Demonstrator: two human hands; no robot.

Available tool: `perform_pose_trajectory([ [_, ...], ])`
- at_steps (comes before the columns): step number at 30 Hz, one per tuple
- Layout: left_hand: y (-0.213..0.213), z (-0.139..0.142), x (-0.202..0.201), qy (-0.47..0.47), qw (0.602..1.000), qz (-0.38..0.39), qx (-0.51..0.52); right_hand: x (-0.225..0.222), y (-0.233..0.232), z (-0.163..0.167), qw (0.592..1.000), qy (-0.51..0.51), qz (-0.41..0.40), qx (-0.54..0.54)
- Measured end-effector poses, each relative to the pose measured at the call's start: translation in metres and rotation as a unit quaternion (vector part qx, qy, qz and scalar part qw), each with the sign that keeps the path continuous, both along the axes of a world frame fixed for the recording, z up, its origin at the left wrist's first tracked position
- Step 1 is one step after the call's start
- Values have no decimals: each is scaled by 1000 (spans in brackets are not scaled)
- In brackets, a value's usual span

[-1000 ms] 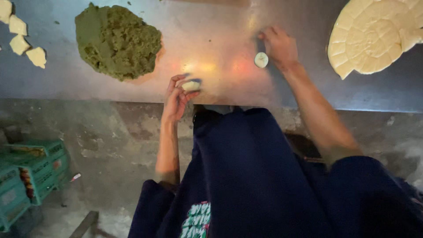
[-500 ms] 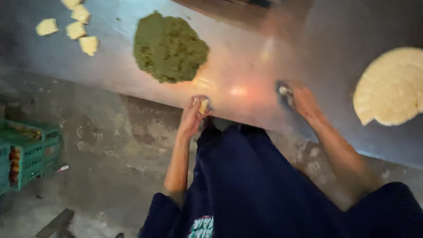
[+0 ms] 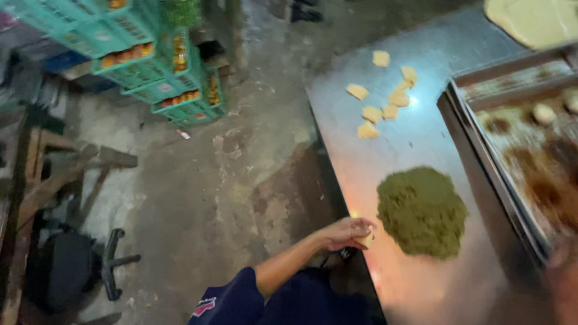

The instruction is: The person takes pieces of pale dough from a stainless steel table, flattens them by hand, places a portion of green paste filling in the center, folds the dough around the filling, and rolls it into a ball. The filled dough balls are placed onto baking trays beside the table.

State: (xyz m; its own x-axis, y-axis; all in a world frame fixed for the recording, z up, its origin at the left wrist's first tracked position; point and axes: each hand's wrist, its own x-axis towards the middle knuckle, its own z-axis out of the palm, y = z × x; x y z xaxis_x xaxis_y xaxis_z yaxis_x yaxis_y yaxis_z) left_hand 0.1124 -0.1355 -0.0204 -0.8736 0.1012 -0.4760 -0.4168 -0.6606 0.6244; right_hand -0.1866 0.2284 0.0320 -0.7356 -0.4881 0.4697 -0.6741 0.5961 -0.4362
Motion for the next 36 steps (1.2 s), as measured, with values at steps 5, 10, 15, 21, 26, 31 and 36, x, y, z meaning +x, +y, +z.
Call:
perform_pose_trajectory([
  [5,-21,-4,-43,-37,997,51,-38,56,-108,-59,972,-189,-7,143],
  [10,-37,-11,-113,65,986,28,-148,50,-137,-84,950,-297,-94,11],
  [15,-14,-16,-167,-8,999,11,40,21,-116,-74,973,-205,-80,70],
  [21,21,-21,-173,-166,978,114,-57,49,-105,-66,969,-220,-38,-104],
  [26,35,-25,-144,-41,997,42,-57,53,-90,-65,946,-288,-109,-104],
  [31,39,-21,-109,48,998,25,24,51,-64,-63,949,-303,-67,-62],
  [36,56,-19,-93,23,984,90,154,63,-61,-55,957,-280,36,-60],
])
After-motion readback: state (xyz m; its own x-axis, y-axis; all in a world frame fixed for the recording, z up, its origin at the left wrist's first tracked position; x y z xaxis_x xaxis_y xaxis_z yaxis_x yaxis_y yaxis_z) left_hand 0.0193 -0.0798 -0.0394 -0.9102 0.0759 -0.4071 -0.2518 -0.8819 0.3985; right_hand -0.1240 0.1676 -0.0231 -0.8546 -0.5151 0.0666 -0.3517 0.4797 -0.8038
